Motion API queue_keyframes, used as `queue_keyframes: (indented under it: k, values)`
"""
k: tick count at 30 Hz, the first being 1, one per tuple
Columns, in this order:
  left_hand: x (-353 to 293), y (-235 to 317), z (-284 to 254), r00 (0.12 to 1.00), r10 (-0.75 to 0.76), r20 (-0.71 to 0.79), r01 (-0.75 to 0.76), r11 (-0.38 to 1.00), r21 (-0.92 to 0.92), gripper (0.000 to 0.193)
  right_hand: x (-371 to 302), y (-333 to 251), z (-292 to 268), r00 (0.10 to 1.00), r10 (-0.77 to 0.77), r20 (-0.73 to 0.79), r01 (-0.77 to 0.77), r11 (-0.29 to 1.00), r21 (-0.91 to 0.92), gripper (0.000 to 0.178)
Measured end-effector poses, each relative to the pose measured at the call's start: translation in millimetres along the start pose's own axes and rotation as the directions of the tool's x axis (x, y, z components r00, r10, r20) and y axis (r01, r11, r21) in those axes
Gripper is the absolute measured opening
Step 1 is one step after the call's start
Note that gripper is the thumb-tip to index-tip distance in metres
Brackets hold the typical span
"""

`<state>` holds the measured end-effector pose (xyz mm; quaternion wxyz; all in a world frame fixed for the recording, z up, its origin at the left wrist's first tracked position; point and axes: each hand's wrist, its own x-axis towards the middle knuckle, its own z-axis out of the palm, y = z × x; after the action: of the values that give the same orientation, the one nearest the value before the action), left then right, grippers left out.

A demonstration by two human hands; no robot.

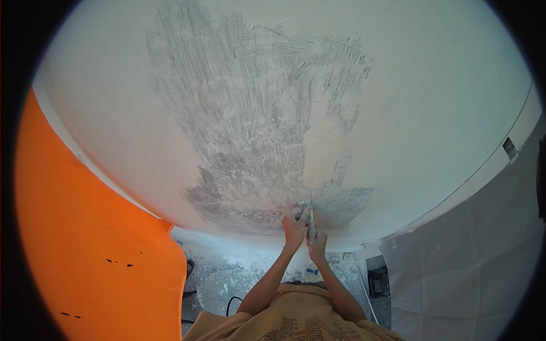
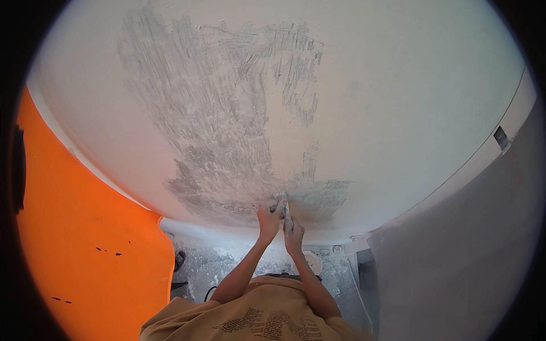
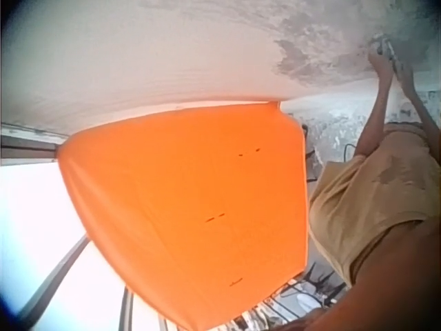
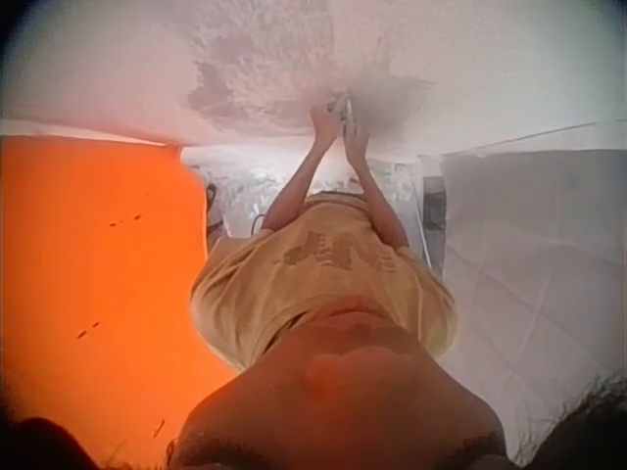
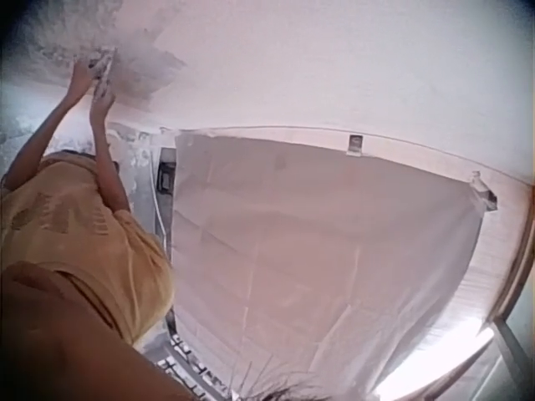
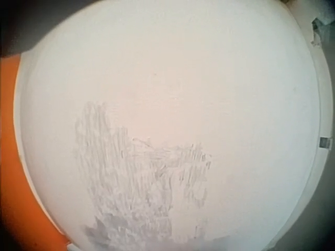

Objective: Applying and smoothing plaster or joint compound on a wall or ceiling area using a putty knife or trowel.

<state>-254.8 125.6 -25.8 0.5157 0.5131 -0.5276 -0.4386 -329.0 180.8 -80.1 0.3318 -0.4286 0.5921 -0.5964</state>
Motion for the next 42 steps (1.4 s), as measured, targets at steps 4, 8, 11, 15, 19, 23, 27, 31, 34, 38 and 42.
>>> queue_keyframes:
  k: [4,8,11,15,19,23,27,31,34,38,42]
  values:
    - [-3,-9,2,0.999,-0.04,0.027,0.039,0.999,0.022,0.034,-5,5,-10,0.964,0.236,0.121,-0.256,0.949,0.187,0.045]
    - [7,24,13,0.999,0.021,0.041,-0.016,0.993,-0.119,0.032,21,-17,-16,0.997,0.08,-0.007,-0.079,0.996,0.039,0.041]
    - [-1,8,11,0.999,-0.016,0.039,0.021,0.99,-0.14,0.033,4,-10,-11,0.995,0.093,-0.026,-0.092,0.994,0.065,0.042]
    - [3,-3,13,1.0,-0.005,0.005,0.005,0.992,-0.126,0.035,5,-12,-5,0.994,0.084,-0.07,-0.081,0.996,0.045,0.042]
    - [9,32,15,0.99,0.138,-0.029,-0.138,0.99,-0.015,0.036,19,-30,-8,0.994,0.097,-0.054,-0.09,0.988,0.124,0.042]
    - [-7,24,11,0.996,0.06,-0.069,-0.062,0.998,-0.032,0.038,5,-17,-7,0.987,0.159,-0.024,-0.154,0.978,0.138,0.046]
    - [-5,35,13,0.993,0.069,-0.091,-0.072,0.997,-0.037,0.037,14,-17,-6,0.98,0.195,-0.045,-0.188,0.975,0.121,0.049]
    - [0,43,8,0.998,0.032,-0.06,-0.035,0.997,-0.065,0.037,18,-32,-8,0.993,0.114,-0.018,-0.11,0.984,0.138,0.049]
    - [-8,2,8,0.995,0.071,-0.066,-0.074,0.996,-0.049,0.037,-1,-16,-4,0.996,0.061,-0.063,-0.06,0.998,0.005,0.047]
    - [5,47,13,0.993,0.093,-0.073,-0.098,0.993,-0.071,0.037,21,-36,-5,0.991,0.042,-0.126,-0.048,0.998,-0.043,0.046]
    - [14,84,11,0.995,0.093,-0.029,-0.096,0.982,-0.16,0.037,37,-64,-5,0.994,-0.017,-0.111,0.031,0.992,0.126,0.048]
